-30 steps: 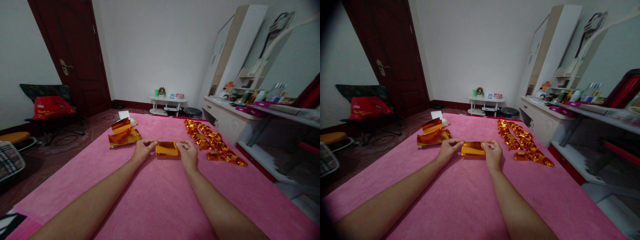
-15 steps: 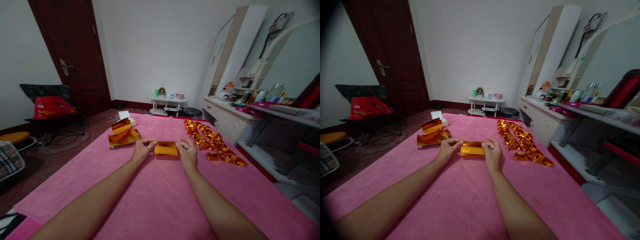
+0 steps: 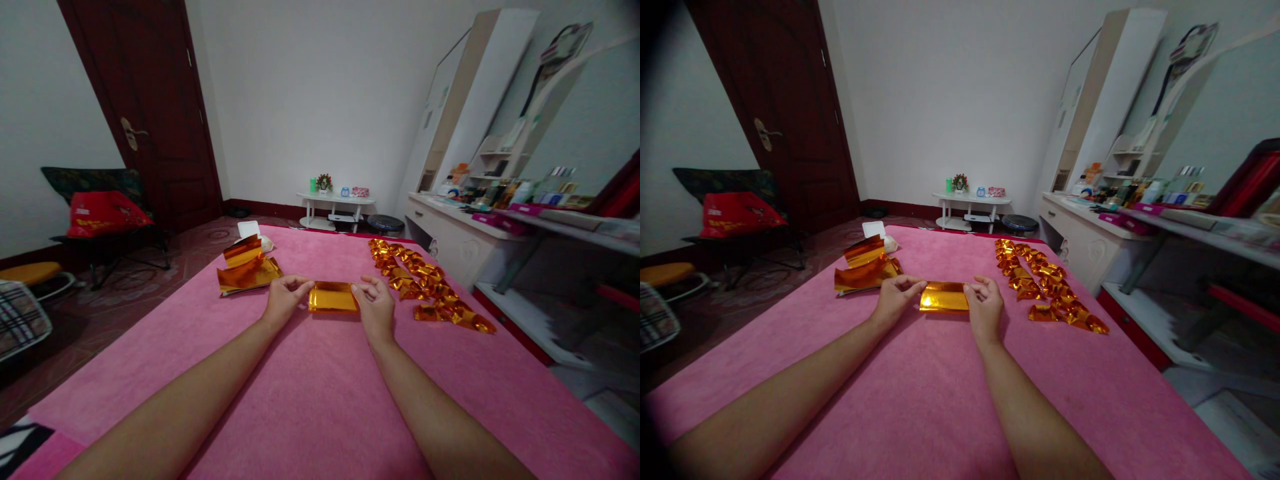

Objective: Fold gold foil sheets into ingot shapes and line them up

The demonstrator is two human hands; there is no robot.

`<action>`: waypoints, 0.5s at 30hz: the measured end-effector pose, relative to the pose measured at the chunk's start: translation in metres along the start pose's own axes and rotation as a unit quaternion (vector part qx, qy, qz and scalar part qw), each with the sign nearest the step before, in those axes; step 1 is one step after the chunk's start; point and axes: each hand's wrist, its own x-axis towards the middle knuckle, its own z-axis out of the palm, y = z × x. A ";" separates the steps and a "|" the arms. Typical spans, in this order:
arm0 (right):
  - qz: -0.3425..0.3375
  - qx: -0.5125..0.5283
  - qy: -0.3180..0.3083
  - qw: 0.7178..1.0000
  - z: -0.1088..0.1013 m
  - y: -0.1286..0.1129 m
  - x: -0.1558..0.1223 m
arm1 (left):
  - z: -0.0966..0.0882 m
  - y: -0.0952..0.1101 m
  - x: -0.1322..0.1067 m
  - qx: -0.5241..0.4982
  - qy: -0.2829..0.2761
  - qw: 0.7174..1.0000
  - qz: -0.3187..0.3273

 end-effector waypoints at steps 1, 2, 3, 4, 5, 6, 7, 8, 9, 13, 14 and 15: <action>-0.001 0.000 0.003 1.000 0.000 0.000 0.000 | 0.000 0.000 0.000 0.000 -0.001 1.000 0.000; -0.001 0.000 0.007 1.000 0.000 0.001 0.000 | 0.000 0.000 0.000 0.000 -0.003 1.000 -0.001; 0.001 0.002 0.010 1.000 0.000 0.001 0.000 | 0.000 -0.001 0.000 -0.002 -0.006 1.000 -0.001; 0.005 0.003 0.011 1.000 0.000 0.002 0.000 | -0.001 -0.002 0.000 -0.003 -0.008 1.000 0.000; 0.009 0.004 0.011 1.000 0.000 0.002 0.000 | -0.001 -0.003 0.001 -0.004 -0.009 1.000 0.000; 0.011 0.004 0.008 1.000 0.001 0.002 0.000 | -0.001 -0.005 0.001 -0.005 -0.007 1.000 -0.001; 0.013 0.003 0.005 1.000 0.001 0.002 0.000 | -0.002 -0.007 0.002 -0.006 -0.004 1.000 -0.001; 0.013 0.003 0.002 1.000 0.001 0.002 0.000 | -0.002 -0.008 0.002 -0.008 0.000 1.000 0.000; 0.013 0.003 0.000 1.000 0.002 0.002 0.000 | -0.002 -0.010 0.003 -0.010 0.004 1.000 0.000; 0.020 0.015 -0.007 1.000 0.002 0.002 -0.001 | -0.003 -0.011 0.004 -0.015 0.023 1.000 0.004; 0.022 0.019 -0.007 1.000 0.002 0.002 -0.001 | -0.003 -0.010 0.004 -0.013 0.027 1.000 0.006; 0.022 0.023 -0.008 0.999 0.002 0.003 -0.001 | -0.002 -0.009 0.003 -0.012 0.029 0.999 0.007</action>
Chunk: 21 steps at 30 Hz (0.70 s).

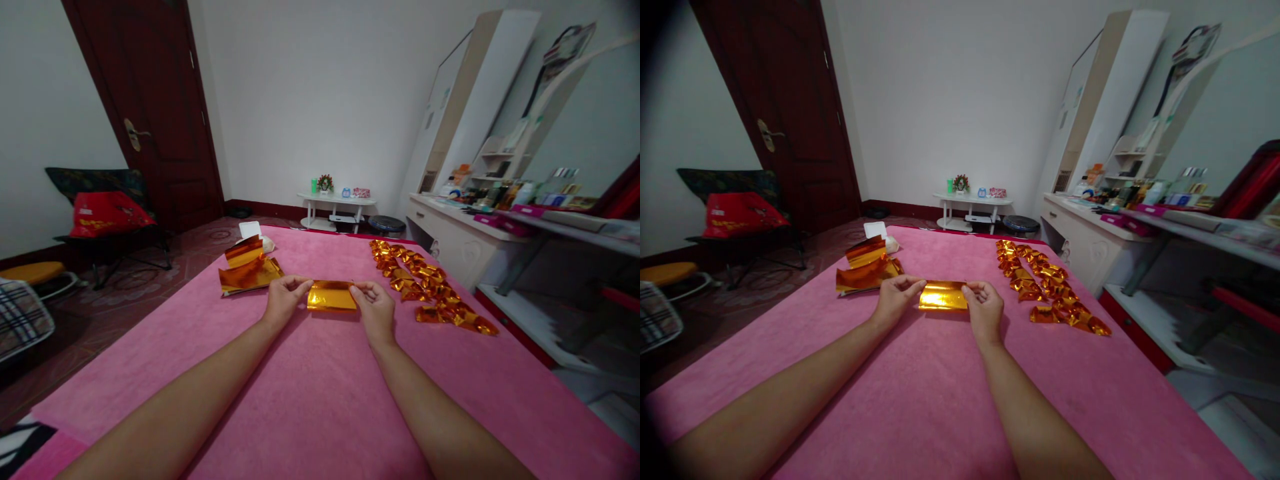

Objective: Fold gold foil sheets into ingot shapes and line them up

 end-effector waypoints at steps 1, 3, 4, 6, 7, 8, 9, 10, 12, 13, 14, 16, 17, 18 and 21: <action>-0.001 0.003 -0.001 1.000 0.000 0.001 0.000 | 0.000 0.001 0.000 0.001 0.002 1.000 0.002; -0.002 0.006 -0.002 1.000 -0.001 0.003 0.001 | 0.001 0.003 -0.001 0.001 0.003 1.000 0.005; -0.002 0.007 -0.001 1.000 -0.001 0.003 0.001 | 0.001 0.004 -0.001 0.002 0.003 1.000 0.006; -0.004 0.007 0.003 1.000 -0.001 0.005 0.002 | 0.001 0.005 -0.001 0.004 0.003 1.000 0.007; -0.005 0.007 0.006 1.000 -0.001 0.005 0.002 | 0.001 0.005 -0.001 0.006 0.002 1.000 0.008; -0.006 0.007 0.008 1.000 -0.002 0.005 0.002 | 0.001 0.005 -0.002 0.008 -0.001 1.000 0.008; -0.006 0.008 0.011 1.000 -0.002 0.006 0.003 | 0.002 0.006 -0.002 0.009 -0.004 1.000 0.009; -0.005 0.009 0.013 1.000 -0.002 0.006 0.003 | 0.002 0.006 -0.002 0.011 -0.006 1.000 0.011; 0.001 0.015 0.013 1.000 -0.002 0.005 0.003 | 0.002 0.007 -0.002 0.013 -0.007 1.000 0.011; 0.005 0.019 0.011 1.000 -0.001 0.005 0.003 | 0.001 0.008 -0.002 0.014 -0.004 1.000 0.011; 0.008 0.021 0.009 1.000 -0.001 0.004 0.002 | 0.001 0.008 -0.002 0.014 0.000 1.000 0.011; 0.013 0.028 0.004 1.000 0.000 0.003 0.002 | 0.001 0.008 -0.002 0.013 0.008 1.000 0.010; 0.015 0.031 0.001 0.999 0.000 0.002 0.002 | 0.001 0.008 -0.002 0.012 0.011 1.000 0.010; 0.016 0.034 -0.002 0.999 0.000 0.002 0.001 | 0.001 0.008 -0.002 0.011 0.013 1.000 0.009; 0.016 0.031 -0.013 0.999 -0.001 0.002 0.001 | 0.001 0.007 -0.002 0.009 0.011 1.000 0.009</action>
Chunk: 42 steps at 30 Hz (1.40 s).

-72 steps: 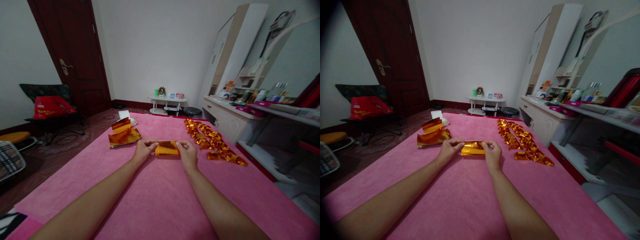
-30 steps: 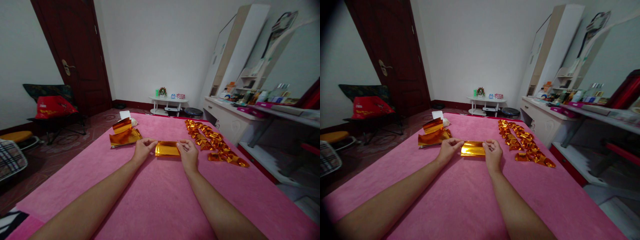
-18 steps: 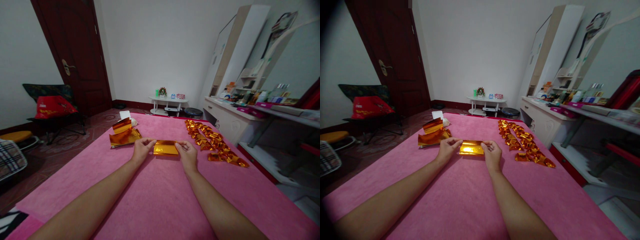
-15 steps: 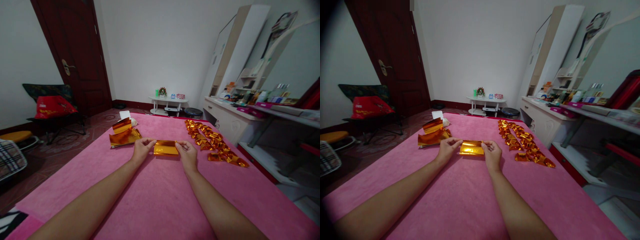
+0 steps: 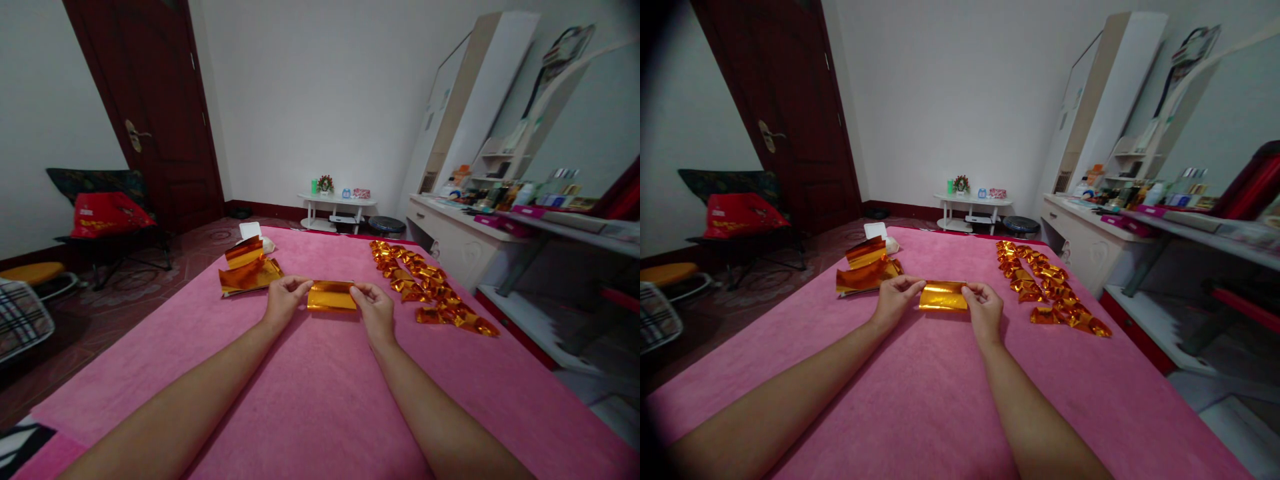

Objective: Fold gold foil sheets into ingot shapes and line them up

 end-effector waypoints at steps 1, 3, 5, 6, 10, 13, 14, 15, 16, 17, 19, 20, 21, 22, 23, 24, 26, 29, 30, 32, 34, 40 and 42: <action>-0.001 -0.004 -0.004 1.000 0.000 0.000 0.000 | 0.000 0.000 0.000 -0.001 -0.002 1.000 0.001; -0.005 -0.014 -0.007 1.000 -0.001 0.001 0.000 | 0.000 -0.001 0.000 0.000 -0.009 1.000 0.005; -0.015 -0.025 -0.002 1.000 -0.002 0.001 0.000 | 0.001 -0.001 0.000 0.002 -0.017 1.000 0.007; -0.021 -0.031 0.003 0.999 -0.002 0.000 0.000 | 0.001 -0.001 0.000 0.002 -0.021 1.000 0.007; -0.037 -0.051 0.023 0.998 -0.002 -0.001 0.000 | 0.002 0.000 -0.001 0.003 -0.026 1.000 -0.003; -0.044 -0.065 0.033 0.996 -0.002 -0.002 0.000 | 0.002 -0.002 -0.001 0.007 -0.030 0.999 -0.011; -0.046 -0.069 0.036 0.996 -0.002 -0.002 0.000 | 0.001 -0.003 -0.001 0.008 -0.033 0.999 -0.012; -0.046 -0.072 0.039 0.996 -0.002 -0.002 0.000 | 0.001 -0.003 -0.001 0.009 -0.035 0.999 -0.010; -0.046 -0.074 0.041 0.995 -0.002 -0.002 0.000 | 0.001 -0.004 -0.001 0.008 -0.037 0.999 -0.007; -0.046 -0.077 0.044 0.995 -0.002 -0.002 0.000 | 0.001 -0.005 -0.001 0.008 -0.038 0.999 -0.003; -0.046 -0.081 0.046 0.995 -0.002 -0.002 -0.001 | 0.000 -0.006 0.000 0.007 -0.041 0.999 0.003; -0.046 -0.083 0.048 0.994 -0.001 -0.002 -0.001 | 0.001 -0.007 0.000 0.006 -0.042 0.999 0.003; -0.047 -0.086 0.049 0.994 -0.001 -0.002 -0.001 | 0.001 -0.007 -0.001 0.005 -0.043 0.999 0.003; -0.048 -0.091 0.052 0.993 -0.001 -0.003 -0.001 | 0.001 -0.007 -0.001 0.003 -0.045 0.999 0.001; -0.048 -0.096 0.054 0.993 -0.001 -0.003 -0.001 | 0.001 -0.007 -0.001 -0.001 -0.047 0.999 -0.001; -0.047 -0.101 0.057 0.992 -0.001 -0.003 -0.001 | 0.001 -0.007 -0.001 -0.004 -0.050 0.999 -0.004; -0.044 -0.106 0.063 0.991 -0.001 -0.003 0.000 | 0.001 -0.006 -0.002 -0.007 -0.057 0.998 -0.009; -0.043 -0.109 0.066 0.991 -0.001 -0.002 0.000 | 0.002 -0.006 -0.002 -0.006 -0.063 0.998 -0.012; -0.044 -0.112 0.068 0.990 -0.001 -0.002 0.000 | 0.002 -0.006 -0.001 -0.006 -0.065 0.998 -0.014; -0.045 -0.121 0.070 0.989 -0.001 -0.002 0.000 | 0.002 -0.007 -0.001 -0.005 -0.070 0.997 -0.023; -0.041 -0.128 0.072 0.988 0.000 0.000 0.001 | 0.003 -0.009 -0.001 0.007 -0.073 0.997 -0.032; -0.029 -0.227 0.052 0.972 -0.003 0.010 0.003 | 0.003 -0.020 0.001 0.162 -0.086 0.983 0.018; -0.023 -0.312 0.033 0.949 -0.007 0.011 0.005 | 0.003 -0.022 0.001 0.258 -0.123 0.956 0.062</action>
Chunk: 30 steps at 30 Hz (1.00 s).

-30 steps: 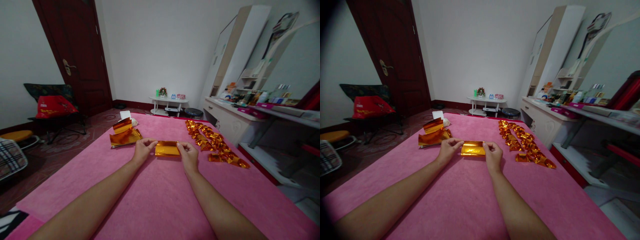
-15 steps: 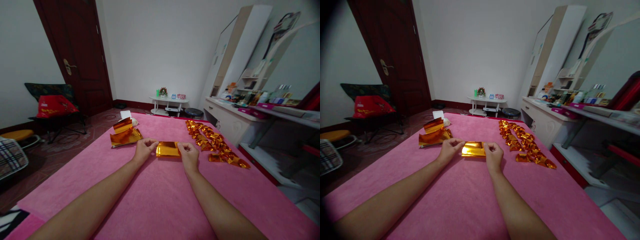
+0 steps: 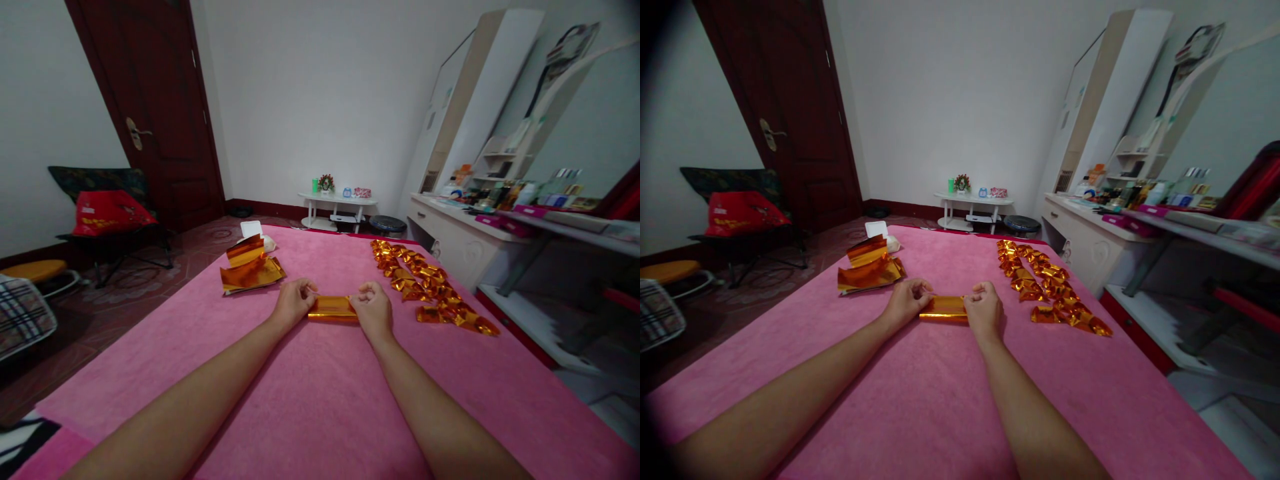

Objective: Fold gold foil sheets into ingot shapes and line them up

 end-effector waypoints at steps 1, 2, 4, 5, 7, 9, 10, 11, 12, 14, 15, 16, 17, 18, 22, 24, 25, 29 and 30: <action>-0.001 -0.043 -0.014 0.999 -0.002 0.001 0.001 | 0.000 0.000 0.000 0.037 -0.023 0.999 0.018; -0.002 -0.083 -0.029 0.996 -0.003 0.002 0.002 | 0.001 0.000 0.000 0.060 -0.045 0.997 0.032; -0.007 -0.141 -0.062 0.988 -0.006 0.002 0.004 | 0.000 0.002 0.001 0.079 -0.074 0.993 0.052; -0.011 -0.159 -0.079 0.984 -0.007 0.002 0.005 | 0.000 0.003 0.002 0.090 -0.084 0.990 0.062; -0.023 -0.177 -0.102 0.979 -0.008 0.001 0.006 | -0.002 0.005 0.003 0.108 -0.099 0.986 0.077; -0.038 -0.187 -0.111 0.975 -0.007 0.001 0.006 | -0.003 0.007 0.005 0.121 -0.101 0.982 0.100; -0.043 -0.191 -0.113 0.974 -0.006 0.001 0.006 | -0.003 0.008 0.006 0.124 -0.098 0.980 0.120; -0.048 -0.193 -0.115 0.973 -0.006 0.002 0.006 | -0.003 0.008 0.007 0.122 -0.103 0.977 0.142; -0.052 -0.193 -0.119 0.973 -0.006 0.002 0.006 | -0.003 0.008 0.009 0.112 -0.117 0.973 0.163; -0.060 -0.193 -0.126 0.971 -0.005 0.003 0.006 | -0.003 0.006 0.012 0.080 -0.170 0.963 0.193; -0.064 -0.193 -0.129 0.971 -0.005 0.003 0.006 | -0.003 0.005 0.014 0.062 -0.197 0.958 0.197; -0.069 -0.193 -0.133 0.970 -0.005 0.003 0.007 | -0.003 0.004 0.016 0.049 -0.218 0.955 0.197; -0.072 -0.194 -0.137 0.969 -0.005 0.003 0.007 | -0.003 0.003 0.017 0.042 -0.230 0.953 0.194; -0.075 -0.195 -0.141 0.968 -0.005 0.003 0.007 | -0.003 0.002 0.018 0.039 -0.230 0.954 0.190; -0.078 -0.200 -0.153 0.965 -0.003 0.001 0.007 | -0.004 0.002 0.018 0.033 -0.234 0.960 0.152; -0.077 -0.203 -0.156 0.964 -0.002 0.002 0.007 | -0.004 0.005 0.016 0.041 -0.231 0.964 0.122; -0.077 -0.205 -0.157 0.963 -0.002 0.002 0.006 | -0.004 0.006 0.015 0.047 -0.226 0.967 0.108; -0.073 -0.216 -0.157 0.961 -0.006 0.000 0.004 | -0.006 0.012 0.011 0.069 -0.214 0.970 0.091; -0.076 -0.220 -0.151 0.961 -0.006 -0.003 0.002 | -0.007 0.013 0.010 0.073 -0.215 0.970 0.091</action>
